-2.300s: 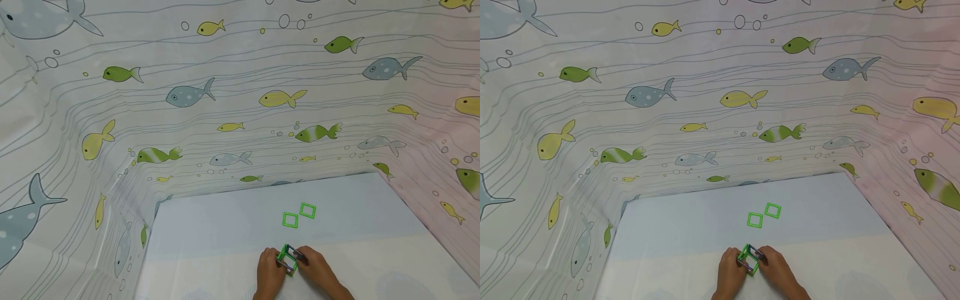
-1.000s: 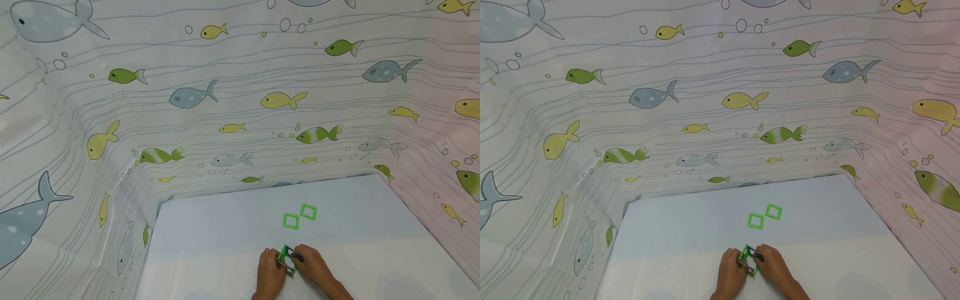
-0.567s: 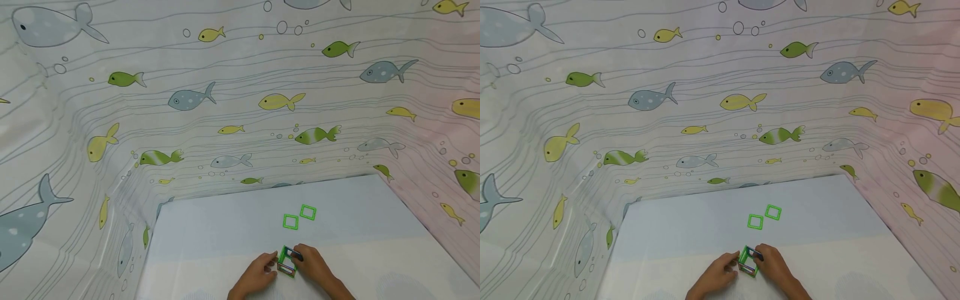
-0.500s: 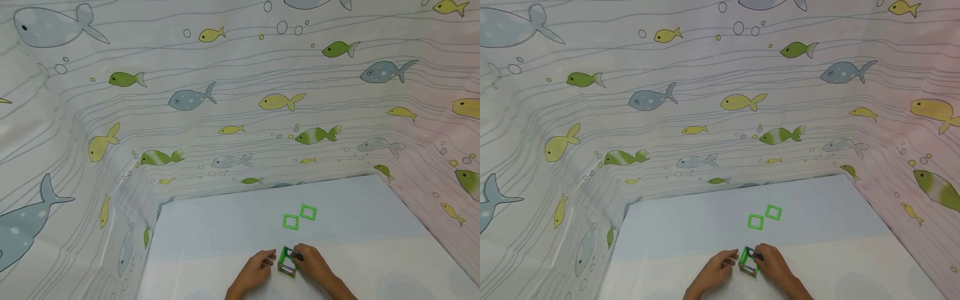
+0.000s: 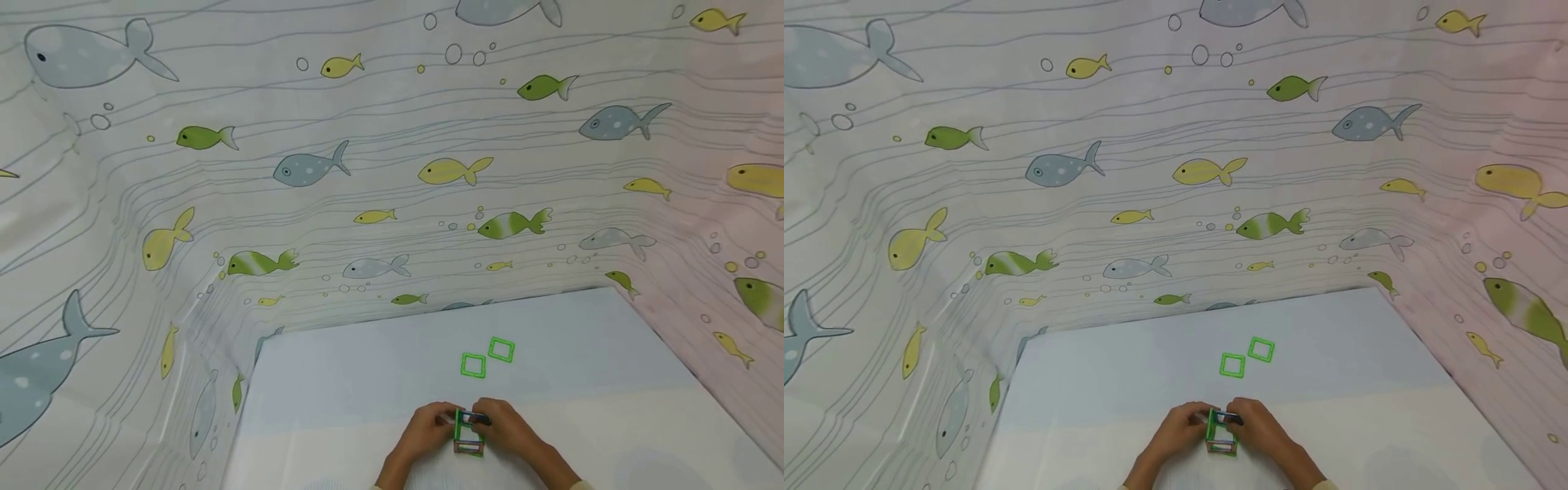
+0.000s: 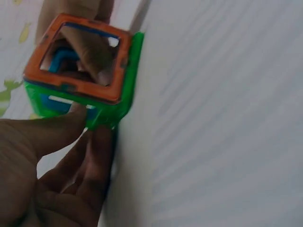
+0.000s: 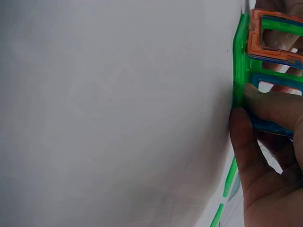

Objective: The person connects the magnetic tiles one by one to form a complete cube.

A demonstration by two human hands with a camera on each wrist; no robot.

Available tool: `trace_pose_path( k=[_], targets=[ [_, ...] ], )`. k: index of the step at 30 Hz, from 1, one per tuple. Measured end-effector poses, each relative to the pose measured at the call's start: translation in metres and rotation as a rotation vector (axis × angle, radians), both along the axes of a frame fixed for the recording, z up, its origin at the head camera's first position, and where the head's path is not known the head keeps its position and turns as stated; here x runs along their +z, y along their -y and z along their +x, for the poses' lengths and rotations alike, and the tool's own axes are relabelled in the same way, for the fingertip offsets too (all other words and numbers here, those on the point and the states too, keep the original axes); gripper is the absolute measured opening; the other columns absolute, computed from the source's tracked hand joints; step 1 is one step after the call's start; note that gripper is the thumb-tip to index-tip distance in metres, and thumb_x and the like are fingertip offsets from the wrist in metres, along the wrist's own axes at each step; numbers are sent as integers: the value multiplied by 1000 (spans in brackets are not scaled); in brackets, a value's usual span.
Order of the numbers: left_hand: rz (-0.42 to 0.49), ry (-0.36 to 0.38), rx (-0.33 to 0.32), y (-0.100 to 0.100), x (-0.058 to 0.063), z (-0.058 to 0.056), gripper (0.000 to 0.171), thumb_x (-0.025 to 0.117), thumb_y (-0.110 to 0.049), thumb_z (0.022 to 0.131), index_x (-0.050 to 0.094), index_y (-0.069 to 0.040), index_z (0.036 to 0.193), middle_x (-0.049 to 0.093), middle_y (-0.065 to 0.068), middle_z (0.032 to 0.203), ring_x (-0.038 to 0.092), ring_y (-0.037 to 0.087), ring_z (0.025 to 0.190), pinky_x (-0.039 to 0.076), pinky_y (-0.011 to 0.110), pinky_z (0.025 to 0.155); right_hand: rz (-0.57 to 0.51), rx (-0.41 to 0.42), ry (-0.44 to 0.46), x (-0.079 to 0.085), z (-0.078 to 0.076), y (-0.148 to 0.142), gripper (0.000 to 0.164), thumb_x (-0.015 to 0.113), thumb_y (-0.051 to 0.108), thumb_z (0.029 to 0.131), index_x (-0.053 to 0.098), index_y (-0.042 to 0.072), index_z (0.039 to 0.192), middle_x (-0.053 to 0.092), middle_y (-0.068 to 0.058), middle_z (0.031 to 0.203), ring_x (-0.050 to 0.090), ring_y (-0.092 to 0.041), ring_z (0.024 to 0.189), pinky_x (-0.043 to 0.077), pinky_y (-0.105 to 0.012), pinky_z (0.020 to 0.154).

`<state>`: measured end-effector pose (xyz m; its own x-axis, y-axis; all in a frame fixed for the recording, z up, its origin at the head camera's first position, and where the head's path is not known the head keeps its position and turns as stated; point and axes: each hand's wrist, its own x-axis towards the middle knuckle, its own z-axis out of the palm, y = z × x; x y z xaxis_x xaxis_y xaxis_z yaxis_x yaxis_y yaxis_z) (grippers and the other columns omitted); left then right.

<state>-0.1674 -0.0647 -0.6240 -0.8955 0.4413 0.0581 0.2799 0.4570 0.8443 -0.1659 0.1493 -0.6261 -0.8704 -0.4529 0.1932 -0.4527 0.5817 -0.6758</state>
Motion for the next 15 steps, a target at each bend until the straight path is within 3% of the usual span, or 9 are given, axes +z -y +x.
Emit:
trace_pose_path(
  k=[4, 10, 15],
  targets=[
    [-22, -55, 64, -7, -8, 1, 17, 66, -8, 81, 71, -19, 92, 67, -10, 87, 56, -5, 73, 47, 17, 63, -11, 24, 16, -3, -1, 1, 18, 68, 16, 83, 57, 22, 70, 51, 13, 68, 40, 3, 60, 37, -16, 56],
    [-54, -241, 136, -14, -13, 7, 6, 72, -14, 78, 72, -17, 82, 61, -12, 73, 50, -8, 66, 44, 12, 57, -2, 20, -13, -1, -1, 2, 18, 70, 15, 81, 58, 22, 70, 52, 13, 68, 40, 3, 60, 37, -16, 55],
    [-63, -318, 154, -16, -14, 6, 4, 73, -12, 77, 71, -15, 80, 58, -12, 69, 45, -8, 61, 40, 11, 53, 20, 13, 14, 2, -2, 2, 16, 69, 13, 81, 59, 22, 73, 54, 13, 70, 42, 3, 61, 38, -17, 56]
  ],
)
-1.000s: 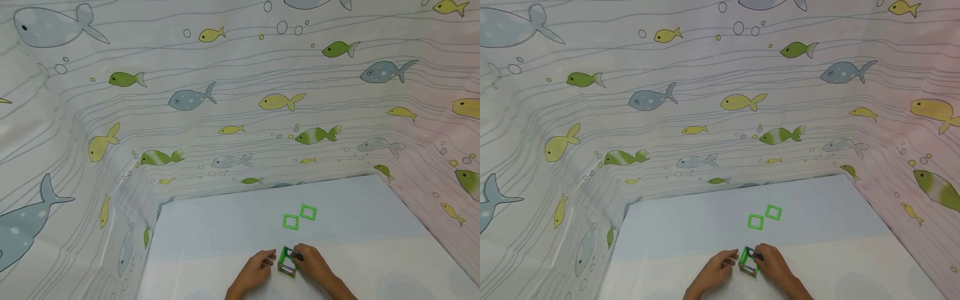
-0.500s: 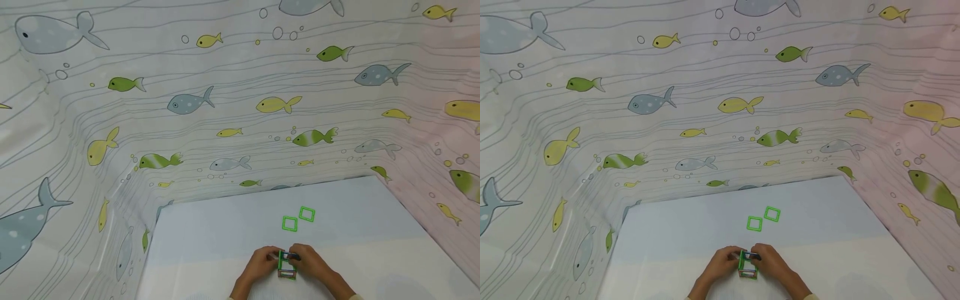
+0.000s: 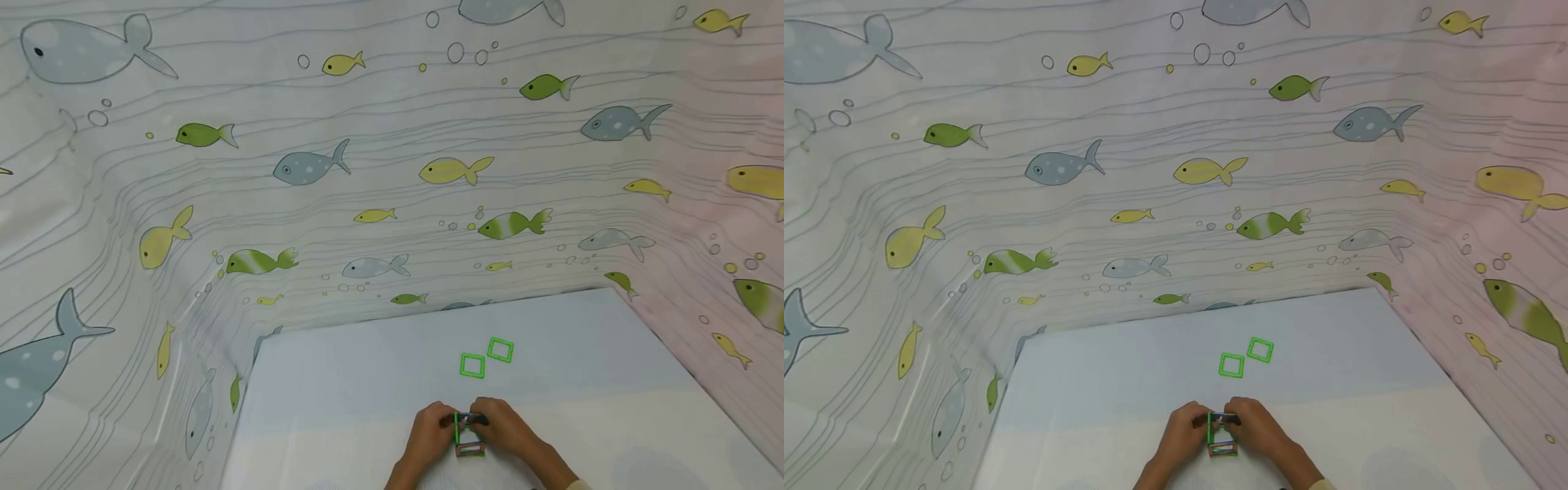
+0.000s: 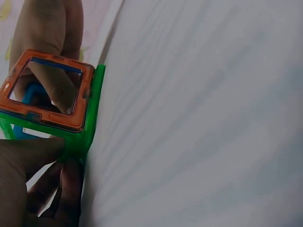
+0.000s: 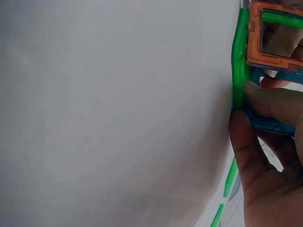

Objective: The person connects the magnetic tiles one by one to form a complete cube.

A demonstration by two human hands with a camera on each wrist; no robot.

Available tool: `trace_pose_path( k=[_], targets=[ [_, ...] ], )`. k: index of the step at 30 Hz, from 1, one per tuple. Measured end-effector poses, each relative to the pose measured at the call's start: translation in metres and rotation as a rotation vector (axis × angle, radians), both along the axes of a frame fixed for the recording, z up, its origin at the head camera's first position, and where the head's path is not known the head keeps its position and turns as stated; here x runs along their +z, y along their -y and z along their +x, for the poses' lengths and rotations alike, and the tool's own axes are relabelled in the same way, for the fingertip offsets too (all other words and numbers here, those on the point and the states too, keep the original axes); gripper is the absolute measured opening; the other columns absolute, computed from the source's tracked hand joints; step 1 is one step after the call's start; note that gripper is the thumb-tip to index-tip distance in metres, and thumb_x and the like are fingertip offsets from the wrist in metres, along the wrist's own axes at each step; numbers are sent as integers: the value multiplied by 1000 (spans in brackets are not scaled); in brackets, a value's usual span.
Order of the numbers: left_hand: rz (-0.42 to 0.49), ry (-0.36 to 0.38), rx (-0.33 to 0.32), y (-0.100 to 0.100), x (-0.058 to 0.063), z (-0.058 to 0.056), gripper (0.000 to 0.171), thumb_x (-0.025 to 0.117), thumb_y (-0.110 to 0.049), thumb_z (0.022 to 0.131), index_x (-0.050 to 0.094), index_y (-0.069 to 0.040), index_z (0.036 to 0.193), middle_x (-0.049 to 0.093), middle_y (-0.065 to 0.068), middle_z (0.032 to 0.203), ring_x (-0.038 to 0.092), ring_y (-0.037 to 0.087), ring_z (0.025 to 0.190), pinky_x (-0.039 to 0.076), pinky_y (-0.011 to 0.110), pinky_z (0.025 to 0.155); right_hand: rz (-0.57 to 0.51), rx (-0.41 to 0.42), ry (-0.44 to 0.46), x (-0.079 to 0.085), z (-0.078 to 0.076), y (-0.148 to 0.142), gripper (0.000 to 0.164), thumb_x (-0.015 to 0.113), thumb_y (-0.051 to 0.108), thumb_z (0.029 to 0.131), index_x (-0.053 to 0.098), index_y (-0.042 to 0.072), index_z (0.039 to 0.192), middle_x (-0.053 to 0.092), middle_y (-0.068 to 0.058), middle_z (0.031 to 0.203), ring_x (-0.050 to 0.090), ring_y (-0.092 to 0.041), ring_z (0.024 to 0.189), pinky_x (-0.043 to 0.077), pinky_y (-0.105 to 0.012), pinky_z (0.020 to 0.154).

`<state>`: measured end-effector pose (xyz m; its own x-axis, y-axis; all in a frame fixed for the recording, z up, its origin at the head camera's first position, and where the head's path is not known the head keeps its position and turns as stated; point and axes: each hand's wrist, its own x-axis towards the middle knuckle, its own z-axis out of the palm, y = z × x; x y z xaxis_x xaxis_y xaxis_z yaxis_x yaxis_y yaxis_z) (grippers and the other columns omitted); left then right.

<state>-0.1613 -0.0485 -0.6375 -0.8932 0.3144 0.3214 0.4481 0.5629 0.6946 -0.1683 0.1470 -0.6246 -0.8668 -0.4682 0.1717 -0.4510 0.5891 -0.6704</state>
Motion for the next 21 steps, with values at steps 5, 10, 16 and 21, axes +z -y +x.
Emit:
trace_pose_path(
  k=[5, 10, 16, 21],
  targets=[
    [-48, 3, -13, -5, 3, -1, 11, 68, -3, 76, 69, -13, 79, 60, -7, 70, 43, -6, 61, 38, 10, 53, 22, -28, -5, 0, 0, -1, 14, 69, 11, 81, 61, 23, 77, 55, 16, 74, 46, 3, 65, 41, -18, 59],
    [-98, 40, 9, -10, 5, 1, 13, 67, -1, 75, 70, -13, 79, 56, -9, 68, 40, -5, 59, 36, 11, 52, 28, -28, -8, -1, 1, -5, 15, 69, 13, 81, 62, 25, 89, 59, 17, 84, 52, 3, 74, 45, -19, 64],
    [-171, 44, 64, -14, 3, 3, 8, 69, -8, 75, 66, -15, 76, 49, -11, 69, 39, -3, 60, 34, 12, 52, 17, 63, 93, 9, -8, -27, 24, 68, 14, 83, 62, 19, 106, 63, 12, 98, 58, 0, 85, 49, -22, 70],
    [-196, 98, 99, -16, 2, 4, 11, 72, -9, 71, 64, -16, 76, 48, -12, 70, 40, -2, 61, 35, 14, 52, 82, -48, 104, 18, -27, -49, 18, 64, 16, 86, 64, 14, 104, 64, 9, 94, 57, -2, 81, 48, -23, 69]
  ],
)
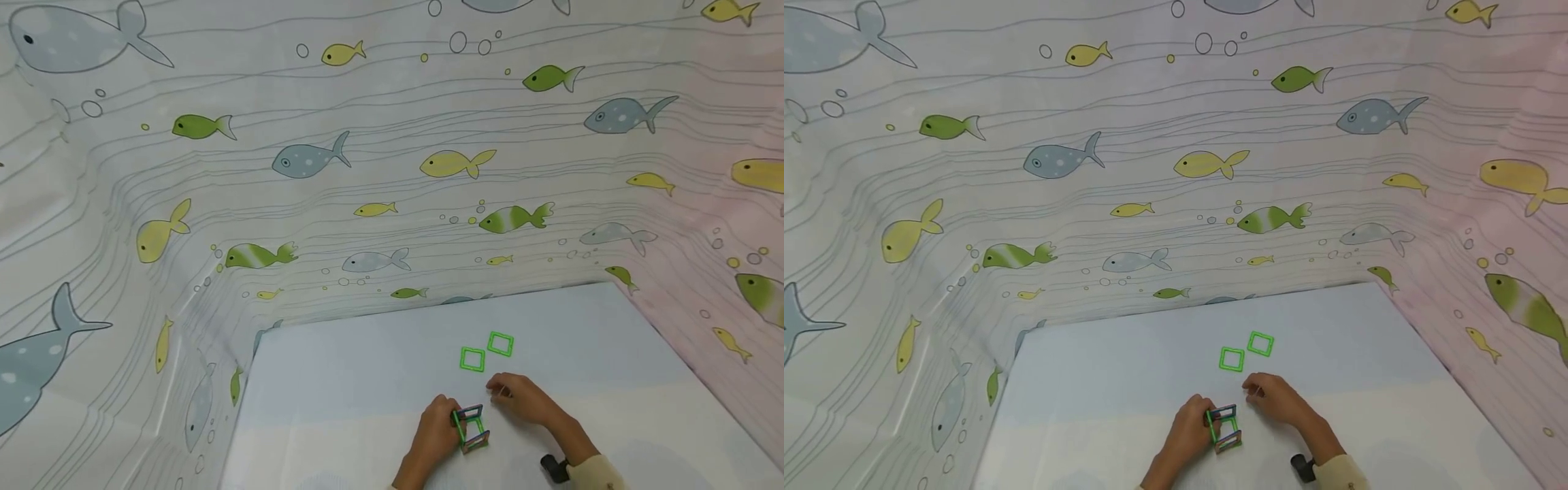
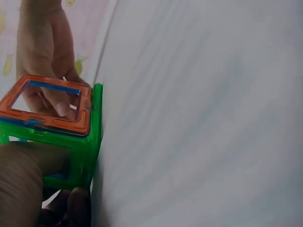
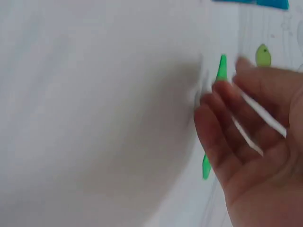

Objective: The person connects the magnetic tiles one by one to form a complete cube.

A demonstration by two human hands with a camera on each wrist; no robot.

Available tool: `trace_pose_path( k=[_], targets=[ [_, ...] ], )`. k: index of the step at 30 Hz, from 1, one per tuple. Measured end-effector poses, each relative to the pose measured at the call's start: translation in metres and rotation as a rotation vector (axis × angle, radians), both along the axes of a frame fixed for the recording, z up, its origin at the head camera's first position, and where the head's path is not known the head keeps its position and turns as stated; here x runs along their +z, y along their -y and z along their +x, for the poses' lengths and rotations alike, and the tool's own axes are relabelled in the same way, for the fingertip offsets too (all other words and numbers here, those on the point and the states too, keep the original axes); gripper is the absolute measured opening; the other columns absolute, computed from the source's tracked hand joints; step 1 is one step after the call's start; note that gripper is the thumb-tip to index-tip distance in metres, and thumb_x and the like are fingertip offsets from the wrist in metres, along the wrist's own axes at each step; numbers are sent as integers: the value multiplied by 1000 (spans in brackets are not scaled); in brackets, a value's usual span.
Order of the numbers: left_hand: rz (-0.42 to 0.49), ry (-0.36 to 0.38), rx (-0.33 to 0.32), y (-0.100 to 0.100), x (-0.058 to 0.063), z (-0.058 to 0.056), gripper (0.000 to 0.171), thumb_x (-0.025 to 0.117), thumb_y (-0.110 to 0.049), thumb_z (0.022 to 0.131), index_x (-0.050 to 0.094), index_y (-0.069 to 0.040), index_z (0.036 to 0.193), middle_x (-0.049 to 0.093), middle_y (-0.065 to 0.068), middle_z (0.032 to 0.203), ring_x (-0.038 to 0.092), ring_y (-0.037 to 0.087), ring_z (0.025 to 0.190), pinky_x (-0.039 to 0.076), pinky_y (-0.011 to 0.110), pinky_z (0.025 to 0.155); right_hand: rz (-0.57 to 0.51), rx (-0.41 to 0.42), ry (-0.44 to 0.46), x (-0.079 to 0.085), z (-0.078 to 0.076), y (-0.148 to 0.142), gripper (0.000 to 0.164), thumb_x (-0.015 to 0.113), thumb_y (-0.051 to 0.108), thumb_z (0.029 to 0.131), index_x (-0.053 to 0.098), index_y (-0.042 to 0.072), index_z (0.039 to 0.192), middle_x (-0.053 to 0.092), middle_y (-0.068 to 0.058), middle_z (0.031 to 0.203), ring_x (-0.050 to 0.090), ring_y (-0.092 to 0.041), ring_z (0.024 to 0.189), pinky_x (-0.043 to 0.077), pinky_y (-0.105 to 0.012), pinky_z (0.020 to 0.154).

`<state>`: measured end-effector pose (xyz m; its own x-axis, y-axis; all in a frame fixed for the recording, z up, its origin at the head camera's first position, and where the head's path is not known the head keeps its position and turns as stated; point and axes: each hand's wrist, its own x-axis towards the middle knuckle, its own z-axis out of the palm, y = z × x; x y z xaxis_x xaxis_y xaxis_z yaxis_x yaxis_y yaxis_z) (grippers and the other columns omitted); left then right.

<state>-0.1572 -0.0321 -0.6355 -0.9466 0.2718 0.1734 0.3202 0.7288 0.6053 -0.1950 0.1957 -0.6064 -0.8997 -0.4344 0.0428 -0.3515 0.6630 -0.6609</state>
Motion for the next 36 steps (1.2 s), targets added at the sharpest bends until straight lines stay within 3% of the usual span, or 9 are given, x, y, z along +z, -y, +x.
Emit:
trace_pose_path(
  k=[6, 12, 18, 23, 27, 31, 36],
  targets=[
    [15, 2, 40, -3, -1, 2, 15, 74, -10, 69, 62, -15, 77, 46, -11, 71, 39, -2, 61, 35, 14, 51, 89, -325, -65, 6, -34, -14, 25, 65, 17, 86, 63, 3, 107, 61, -6, 94, 58, -17, 84, 49, -33, 70],
    [54, -18, 90, -11, -6, 4, 19, 75, -10, 68, 60, -17, 79, 45, -12, 74, 39, -3, 63, 38, 12, 53, 191, -472, -62, 2, -63, -25, 50, 64, 21, 86, 49, -8, 124, 49, -26, 117, 50, -40, 105, 45, -51, 85],
    [103, 56, 144, -18, -7, 8, 22, 73, -5, 68, 60, -16, 80, 46, -12, 76, 42, -3, 64, 39, 12, 53, 224, -480, 13, -8, -75, -30, 67, 63, 30, 86, 37, -7, 135, 41, -30, 133, 41, -47, 117, 39, -57, 93],
    [93, 16, 192, -19, -10, 10, 27, 71, 1, 63, 62, -15, 84, 49, -11, 75, 42, -2, 64, 38, 12, 52, 221, -436, 56, -13, -80, -28, 72, 66, 35, 84, 35, -1, 139, 44, -25, 136, 42, -40, 109, 40, -54, 89],
    [98, -9, 213, -20, -12, 12, 29, 71, 1, 63, 63, -14, 86, 49, -12, 75, 41, -2, 64, 36, 13, 52, 234, -433, 64, -16, -80, -25, 65, 67, 29, 84, 41, 1, 137, 49, -21, 132, 41, -30, 98, 42, -45, 79],
    [94, -13, 230, -21, -11, 12, 24, 75, -4, 66, 62, -14, 84, 48, -12, 74, 40, -2, 64, 37, 13, 52, 239, -424, 3, -16, -79, -24, 62, 70, 27, 82, 46, 0, 133, 50, -22, 125, 43, -32, 98, 44, -45, 77],
    [100, -40, 263, -23, -8, 11, 23, 76, -7, 66, 62, -13, 83, 47, -11, 73, 40, -2, 63, 36, 13, 52, 151, -426, 3, -15, -76, -26, 64, 74, 25, 77, 47, -1, 129, 44, -22, 112, 47, -30, 92, 45, -42, 74]
  ],
)
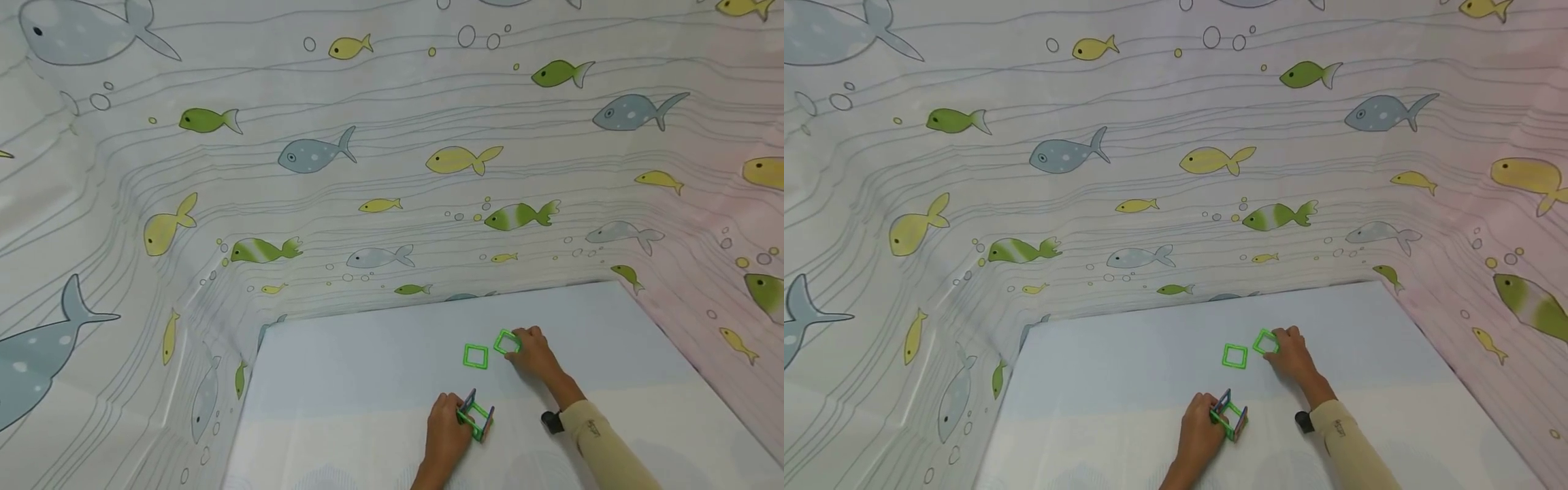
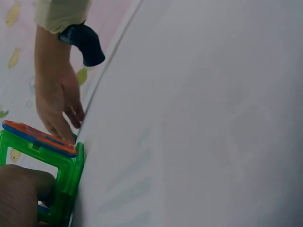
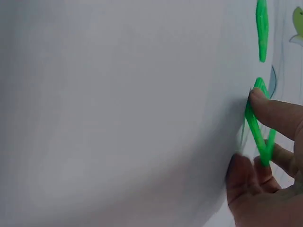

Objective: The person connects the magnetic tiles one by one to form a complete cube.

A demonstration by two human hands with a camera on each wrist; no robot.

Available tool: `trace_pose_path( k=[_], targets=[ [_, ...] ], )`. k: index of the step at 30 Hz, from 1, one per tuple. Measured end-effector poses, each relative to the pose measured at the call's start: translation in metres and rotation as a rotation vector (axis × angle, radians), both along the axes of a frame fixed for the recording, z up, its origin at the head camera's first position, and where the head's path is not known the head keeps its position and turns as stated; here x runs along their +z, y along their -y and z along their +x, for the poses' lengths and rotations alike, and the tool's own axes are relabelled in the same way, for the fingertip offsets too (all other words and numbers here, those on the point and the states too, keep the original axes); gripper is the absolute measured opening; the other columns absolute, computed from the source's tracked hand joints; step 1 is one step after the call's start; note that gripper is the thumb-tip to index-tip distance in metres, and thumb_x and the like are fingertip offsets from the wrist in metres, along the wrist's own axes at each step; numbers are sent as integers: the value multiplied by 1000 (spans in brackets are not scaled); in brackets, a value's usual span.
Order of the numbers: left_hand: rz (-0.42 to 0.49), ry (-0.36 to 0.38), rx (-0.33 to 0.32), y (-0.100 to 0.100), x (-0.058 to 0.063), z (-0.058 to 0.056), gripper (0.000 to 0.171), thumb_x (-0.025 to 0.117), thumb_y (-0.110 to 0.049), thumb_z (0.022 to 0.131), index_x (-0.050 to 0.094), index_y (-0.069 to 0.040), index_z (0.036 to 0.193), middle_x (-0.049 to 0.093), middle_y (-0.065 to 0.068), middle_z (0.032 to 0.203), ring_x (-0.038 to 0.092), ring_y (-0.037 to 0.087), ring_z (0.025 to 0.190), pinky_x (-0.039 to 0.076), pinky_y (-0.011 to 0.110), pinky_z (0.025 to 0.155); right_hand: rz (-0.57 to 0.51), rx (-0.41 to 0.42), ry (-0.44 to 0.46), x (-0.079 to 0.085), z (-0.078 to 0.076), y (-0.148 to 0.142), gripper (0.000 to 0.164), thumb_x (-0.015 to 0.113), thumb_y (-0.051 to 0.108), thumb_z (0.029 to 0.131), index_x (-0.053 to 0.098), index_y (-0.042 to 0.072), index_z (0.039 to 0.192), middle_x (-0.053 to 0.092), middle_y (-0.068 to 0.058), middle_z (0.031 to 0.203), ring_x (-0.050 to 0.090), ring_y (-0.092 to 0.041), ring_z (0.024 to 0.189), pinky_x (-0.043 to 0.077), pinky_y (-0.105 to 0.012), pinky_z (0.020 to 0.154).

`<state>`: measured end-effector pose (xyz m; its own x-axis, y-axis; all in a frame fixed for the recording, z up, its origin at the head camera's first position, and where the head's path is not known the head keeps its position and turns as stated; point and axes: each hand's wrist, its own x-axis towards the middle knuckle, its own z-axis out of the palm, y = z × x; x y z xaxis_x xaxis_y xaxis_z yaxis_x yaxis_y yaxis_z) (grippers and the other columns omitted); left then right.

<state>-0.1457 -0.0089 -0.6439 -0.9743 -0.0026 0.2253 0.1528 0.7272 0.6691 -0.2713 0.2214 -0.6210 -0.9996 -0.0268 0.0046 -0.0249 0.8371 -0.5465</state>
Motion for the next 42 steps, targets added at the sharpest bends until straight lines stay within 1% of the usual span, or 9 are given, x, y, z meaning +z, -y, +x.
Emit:
trace_pose_path(
  k=[4, 9, 12, 18, 24, 27, 31, 36, 42],
  targets=[
    [19, -23, 22, -3, 2, -2, 24, 75, -6, 65, 62, -14, 82, 48, -12, 73, 40, -2, 63, 36, 13, 51, -98, -20, -25, -2, 7, -4, 59, 74, 17, 77, 45, 2, 126, 49, -18, 99, 48, -22, 78, 41, -33, 63],
    [17, -37, 67, -5, 2, -3, 25, 76, -5, 64, 61, -14, 81, 50, -10, 74, 42, -1, 64, 37, 14, 52, -145, 0, -55, -5, 20, -5, 53, 69, 13, 82, 46, 11, 130, 56, -6, 82, 48, -16, 71, 38, -27, 59],
    [18, -40, 85, -6, 3, -3, 25, 76, -6, 64, 60, -14, 81, 51, -10, 74, 42, 0, 65, 36, 14, 52, -178, -8, -90, -3, 29, -4, 49, 66, 12, 85, 48, 12, 130, 60, -7, 85, 54, -15, 71, 41, -26, 57],
    [13, -51, 91, -4, 6, -3, 24, 76, -7, 64, 61, -13, 81, 50, -10, 74, 42, 0, 65, 36, 14, 53, -257, -67, -122, 10, 52, 1, 39, 65, 18, 86, 53, 9, 123, 66, -9, 91, 63, -12, 73, 45, -23, 54],
    [-4, -39, 93, -3, 4, -5, 26, 75, -4, 63, 60, -15, 81, 50, -10, 75, 45, 0, 68, 40, 15, 57, -305, 10, -189, 19, 76, 13, 31, 68, 21, 84, 60, 13, 113, 67, 2, 85, 62, -7, 75, 48, -22, 58],
    [-13, -46, 84, -4, 3, -5, 26, 72, -1, 62, 60, -15, 81, 50, -10, 75, 46, 0, 69, 41, 15, 58, -298, 37, -228, 18, 87, 19, 24, 69, 21, 82, 64, 15, 105, 67, 8, 84, 62, -4, 75, 49, -21, 61],
    [-24, -59, 82, -6, 4, -3, 27, 71, 0, 62, 59, -16, 81, 50, -10, 75, 47, 0, 70, 41, 15, 58, -302, 72, -235, 14, 99, 27, 17, 72, 19, 80, 67, 15, 95, 66, 11, 81, 61, 0, 73, 50, -20, 61],
    [-19, -45, 85, -7, 4, -2, 27, 74, -3, 63, 60, -15, 83, 49, -11, 76, 44, 0, 69, 40, 15, 58, -317, 102, -214, 6, 108, 34, 16, 75, 17, 76, 69, 16, 90, 65, 15, 79, 60, 3, 71, 50, -19, 61],
    [-13, -31, 85, -10, 0, 0, 26, 76, -7, 63, 61, -15, 82, 49, -11, 74, 42, -1, 66, 38, 15, 56, -320, 113, -208, -2, 114, 38, 16, 76, 15, 74, 68, 23, 86, 65, 17, 80, 60, 3, 73, 50, -20, 63]
  ],
)
